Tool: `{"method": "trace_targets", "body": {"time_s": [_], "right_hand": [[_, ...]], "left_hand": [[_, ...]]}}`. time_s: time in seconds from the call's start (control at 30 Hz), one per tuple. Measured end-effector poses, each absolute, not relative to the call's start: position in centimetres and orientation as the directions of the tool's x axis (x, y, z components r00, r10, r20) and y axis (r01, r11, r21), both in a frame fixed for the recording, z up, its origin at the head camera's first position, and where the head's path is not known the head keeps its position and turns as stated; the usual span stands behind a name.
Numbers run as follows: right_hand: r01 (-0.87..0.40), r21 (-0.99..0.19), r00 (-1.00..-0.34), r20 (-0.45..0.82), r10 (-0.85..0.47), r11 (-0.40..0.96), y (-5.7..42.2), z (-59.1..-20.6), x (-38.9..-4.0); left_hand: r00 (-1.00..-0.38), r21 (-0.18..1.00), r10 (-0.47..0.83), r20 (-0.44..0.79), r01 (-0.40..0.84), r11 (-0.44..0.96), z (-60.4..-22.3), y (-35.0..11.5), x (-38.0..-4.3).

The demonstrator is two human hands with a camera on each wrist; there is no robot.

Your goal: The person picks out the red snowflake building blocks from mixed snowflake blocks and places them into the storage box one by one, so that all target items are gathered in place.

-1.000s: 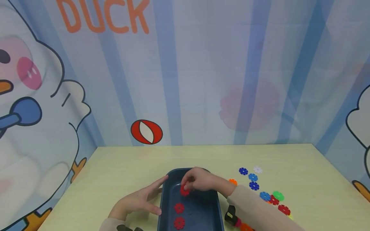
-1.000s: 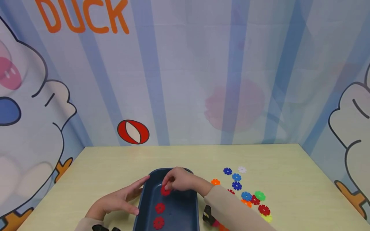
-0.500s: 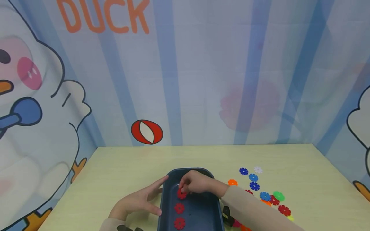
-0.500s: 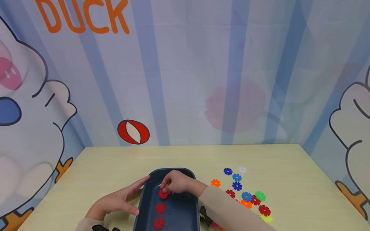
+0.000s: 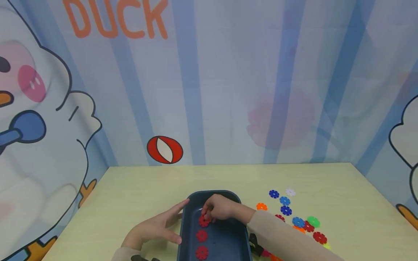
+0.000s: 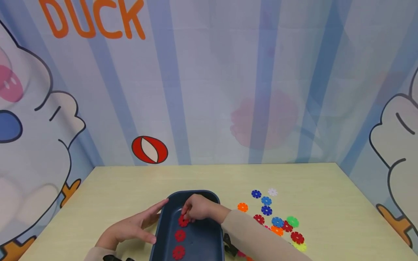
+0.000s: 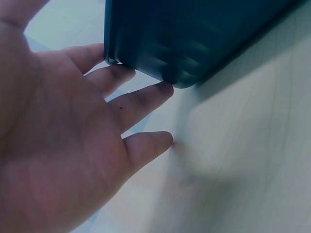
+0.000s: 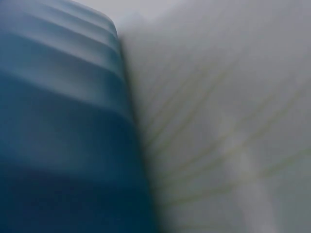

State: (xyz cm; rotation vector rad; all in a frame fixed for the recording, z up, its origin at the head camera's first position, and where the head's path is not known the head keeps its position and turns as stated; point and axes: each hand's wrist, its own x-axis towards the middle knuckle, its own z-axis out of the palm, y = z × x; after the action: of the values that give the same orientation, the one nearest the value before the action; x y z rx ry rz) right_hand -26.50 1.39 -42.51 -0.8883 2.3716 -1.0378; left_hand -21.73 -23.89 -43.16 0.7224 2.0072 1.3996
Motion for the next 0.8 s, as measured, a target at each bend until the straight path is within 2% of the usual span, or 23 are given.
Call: {"method": "trace_targets", "body": {"time_s": [0.27,0.6,0.8], "right_hand": [[-0.339,-0.795,-0.714,-0.131,-0.688,0.504,1.4,-42.4,-26.5],[-0.389,-0.805,-0.658,-0.097,-0.747,0.448,3.0,-40.5,-26.7],[-0.404,-0.814,-0.663,-0.054,-0.746,0.418,5.4,-38.5,-26.4]], "left_hand": [[-0.671,0.952,0.727,-0.147,0.103,0.287,-43.3,-24.0,-21.8],[-0.685,0.95,0.715,-0.142,0.109,0.293,-43.4,-23.9,-21.7],[-0.688,0.951,0.713,-0.133,0.113,0.287,-43.4,-24.0,-21.8]]}}
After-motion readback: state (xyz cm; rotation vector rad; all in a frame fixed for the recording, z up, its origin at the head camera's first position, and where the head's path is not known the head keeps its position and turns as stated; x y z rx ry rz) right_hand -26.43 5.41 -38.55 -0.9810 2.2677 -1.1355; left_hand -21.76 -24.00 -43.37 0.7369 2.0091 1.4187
